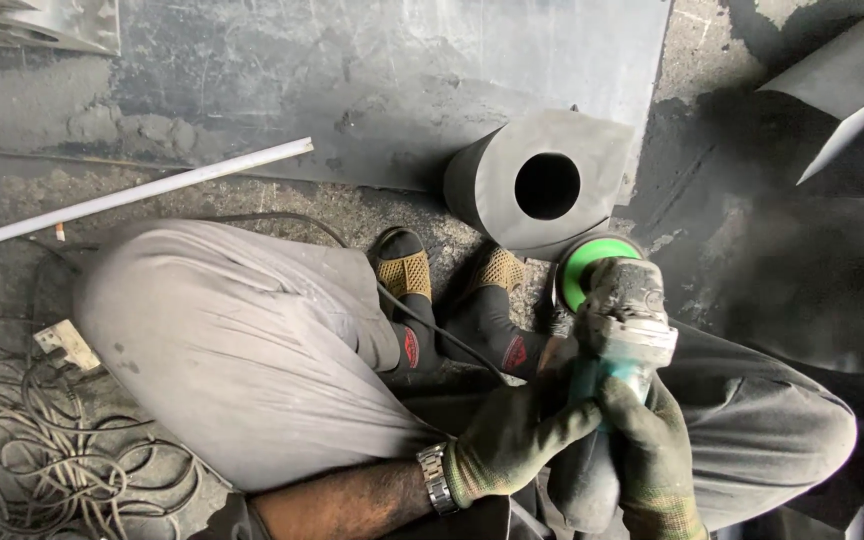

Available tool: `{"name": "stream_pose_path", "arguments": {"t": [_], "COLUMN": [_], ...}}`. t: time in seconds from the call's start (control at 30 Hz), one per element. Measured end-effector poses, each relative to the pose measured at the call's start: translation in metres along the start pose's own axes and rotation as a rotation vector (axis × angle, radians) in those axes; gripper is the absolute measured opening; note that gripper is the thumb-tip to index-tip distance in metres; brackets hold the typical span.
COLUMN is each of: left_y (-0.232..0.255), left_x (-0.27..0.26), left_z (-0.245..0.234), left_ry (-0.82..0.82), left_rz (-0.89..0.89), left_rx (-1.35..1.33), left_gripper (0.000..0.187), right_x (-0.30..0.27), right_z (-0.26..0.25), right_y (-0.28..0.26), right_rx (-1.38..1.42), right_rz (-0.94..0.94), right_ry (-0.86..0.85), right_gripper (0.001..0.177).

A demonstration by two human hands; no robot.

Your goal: Grinding the edges and surfaces of cylindrical rubber or foam blocks using an electric angle grinder.

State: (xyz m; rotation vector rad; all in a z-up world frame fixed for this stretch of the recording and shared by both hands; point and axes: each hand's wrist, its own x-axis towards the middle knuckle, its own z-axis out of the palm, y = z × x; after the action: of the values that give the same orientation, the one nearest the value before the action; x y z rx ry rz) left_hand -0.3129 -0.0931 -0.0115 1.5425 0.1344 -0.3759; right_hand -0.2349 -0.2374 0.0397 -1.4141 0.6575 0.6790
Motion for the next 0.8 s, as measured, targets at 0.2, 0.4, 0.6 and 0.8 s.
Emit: {"name": "stream_pose_path", "arguments": {"t": [0.2,0.4,0.6,0.8], "left_y": [-0.051,-0.048,-0.064,-0.016], "left_x": [-0.031,-0.018,-0.028,-0.002], "left_z": [0.026,0.027,0.030,0.014], "left_ry": [0.304,0.013,0.259,-0.041], "left_rz": [0.470,0.525,0.480,0.422], "left_rx": [1.581,0.808,1.625,0.658], "left_gripper": [0.032,0.037,0.034,0.024], "right_x": [0.002,-0.004,0.006,0.003], "right_z": [0.009,0.001,0.005,-0.026], "right_y": [0.004,0.000,0.008,0.013], "right_rx": [-0.094,-0.061,-0.064,0.005], "right_rz": [0.098,0.031,0.096,-0.011], "right_ry": [-0.121,0.013,-0.129,-0.061], "right_gripper": [0.053,0.053,0.054,0.058]}}
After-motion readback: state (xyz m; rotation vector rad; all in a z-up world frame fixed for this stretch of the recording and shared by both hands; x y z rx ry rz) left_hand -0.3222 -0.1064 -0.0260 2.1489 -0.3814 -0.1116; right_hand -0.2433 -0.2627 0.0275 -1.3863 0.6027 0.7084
